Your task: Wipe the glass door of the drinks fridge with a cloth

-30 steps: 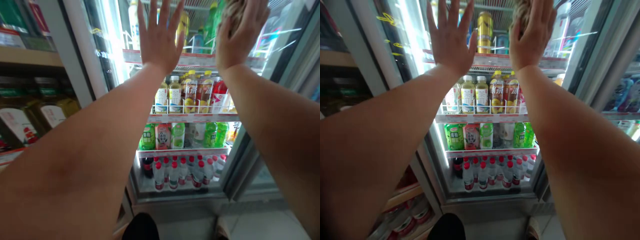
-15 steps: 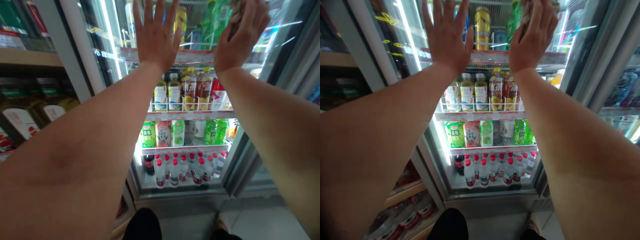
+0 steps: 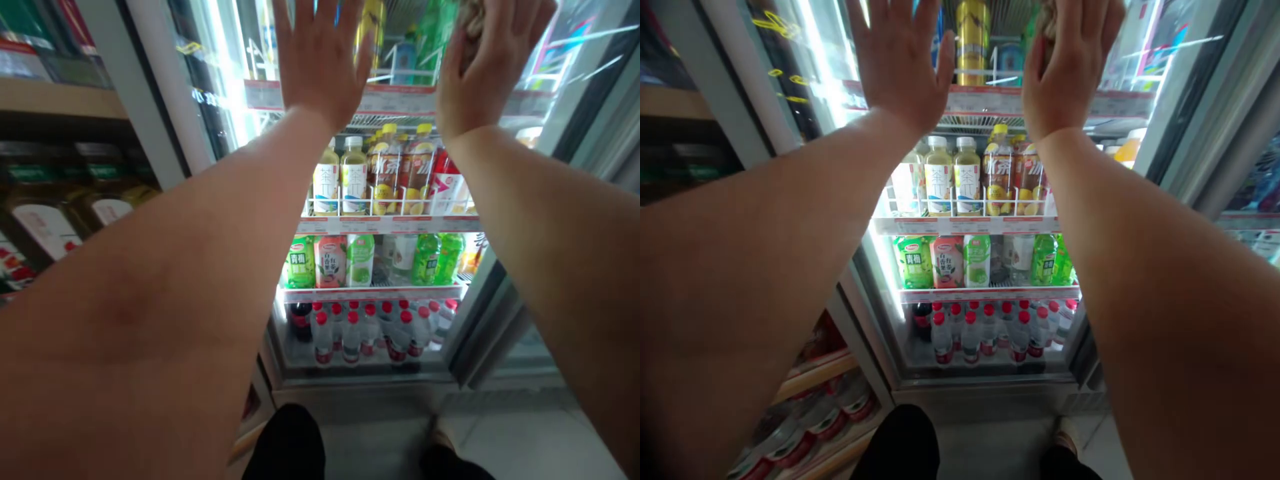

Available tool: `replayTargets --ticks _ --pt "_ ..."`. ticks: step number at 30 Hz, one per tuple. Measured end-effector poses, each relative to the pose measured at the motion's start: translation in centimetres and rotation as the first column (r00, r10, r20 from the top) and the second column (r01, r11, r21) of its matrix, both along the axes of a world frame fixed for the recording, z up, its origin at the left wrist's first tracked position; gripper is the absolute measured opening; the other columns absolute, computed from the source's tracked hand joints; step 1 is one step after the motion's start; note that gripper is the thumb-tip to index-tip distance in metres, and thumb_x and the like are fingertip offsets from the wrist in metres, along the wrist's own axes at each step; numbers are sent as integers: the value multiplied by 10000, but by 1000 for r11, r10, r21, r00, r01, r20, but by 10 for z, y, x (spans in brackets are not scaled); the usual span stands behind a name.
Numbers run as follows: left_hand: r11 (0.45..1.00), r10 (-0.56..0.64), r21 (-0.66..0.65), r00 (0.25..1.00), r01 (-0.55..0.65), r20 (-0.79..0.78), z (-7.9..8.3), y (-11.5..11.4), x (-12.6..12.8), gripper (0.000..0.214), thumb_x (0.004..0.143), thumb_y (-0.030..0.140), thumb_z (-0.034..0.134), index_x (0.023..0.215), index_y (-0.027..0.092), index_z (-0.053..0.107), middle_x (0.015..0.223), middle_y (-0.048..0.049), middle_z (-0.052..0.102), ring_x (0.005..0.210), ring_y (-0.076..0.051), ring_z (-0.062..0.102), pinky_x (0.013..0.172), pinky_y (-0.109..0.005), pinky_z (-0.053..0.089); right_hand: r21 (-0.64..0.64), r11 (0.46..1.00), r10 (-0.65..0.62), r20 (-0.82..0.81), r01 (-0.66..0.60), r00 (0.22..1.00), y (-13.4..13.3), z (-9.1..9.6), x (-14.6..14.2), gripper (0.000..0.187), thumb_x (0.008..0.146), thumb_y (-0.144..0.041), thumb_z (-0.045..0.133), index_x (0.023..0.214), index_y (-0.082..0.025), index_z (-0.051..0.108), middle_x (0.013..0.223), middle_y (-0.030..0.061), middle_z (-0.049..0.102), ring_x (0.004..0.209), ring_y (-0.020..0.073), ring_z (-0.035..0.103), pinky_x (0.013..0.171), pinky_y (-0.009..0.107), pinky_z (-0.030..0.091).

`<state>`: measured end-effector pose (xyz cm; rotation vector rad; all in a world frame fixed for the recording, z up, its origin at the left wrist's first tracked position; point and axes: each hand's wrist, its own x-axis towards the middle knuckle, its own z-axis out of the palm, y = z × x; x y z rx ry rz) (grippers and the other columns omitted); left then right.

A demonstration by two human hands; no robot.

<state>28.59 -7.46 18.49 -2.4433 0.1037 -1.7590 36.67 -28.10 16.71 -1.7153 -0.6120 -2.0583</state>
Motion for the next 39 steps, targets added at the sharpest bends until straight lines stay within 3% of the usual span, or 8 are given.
replayTargets --ticks 5,11,17,23,28,32,35,39 --pt "998 3 -61 1000 -5 -21 -1 -6 -6 665 1021 226 408 1660 254 224 1703 -13 154 1571 -321 41 1263 -566 -120 -265 963 -3 155 45 988 1 -9 -5 386 1016 -338 496 1330 -136 596 1422 106 512 1346 296 474 1186 432 365" --pt "994 67 -78 996 -72 -55 1 -8 -4 693 1022 206 396 1668 294 162 1707 30 114 1576 -299 18 1265 -569 -117 142 986 95 -87 -82 992 -3 4 8 445 1015 -265 471 1435 -129 525 1515 132 467 1459 309 393 1263 495 226" --pt "998 -34 -47 999 34 3 0 -4 -2 643 1023 309 353 1656 283 240 1698 30 165 1565 -304 45 1262 -556 -128 -298 954 58 136 -15 989 5 -10 -5 456 1091 -408 304 1345 -172 601 1435 121 530 1391 266 453 1201 449 365" --pt "997 -11 -74 999 8 -33 -2 -6 -5 649 1019 280 335 1659 286 225 1701 27 154 1566 -304 45 1250 -552 -128 71 990 104 177 -118 979 -4 1 25 479 1081 -329 323 1467 -103 495 1492 129 511 1453 286 429 1230 489 290" --pt "996 -73 -50 997 74 18 -1 2 6 615 1041 344 315 1649 265 263 1688 21 201 1554 -324 60 1242 -567 -146 -405 914 99 182 -18 978 4 -13 0 487 1004 -273 470 1438 -54 492 1454 184 504 1383 284 464 1203 472 362" --pt "998 -30 -50 999 31 24 0 2 8 620 1038 338 329 1651 297 242 1691 43 183 1554 -303 59 1250 -557 -137 -150 986 106 239 -71 965 -1 -8 11 542 997 -314 504 1448 -15 472 1469 209 505 1433 286 445 1219 454 329" --pt "997 -8 -77 999 6 -31 -1 -3 1 637 1029 296 319 1658 284 222 1692 48 175 1564 -289 49 1256 -552 -122 75 997 5 86 -12 996 -5 -4 17 530 1003 -390 494 1437 -89 532 1524 178 460 1463 325 411 1206 536 287" --pt "997 23 -75 999 -26 -45 -2 -6 -7 642 1026 292 294 1662 249 216 1690 12 195 1565 -311 84 1266 -571 -84 -106 989 -115 -84 106 990 3 -14 -9 567 1006 -477 470 1490 -185 498 1561 140 429 1465 373 384 1197 641 223"
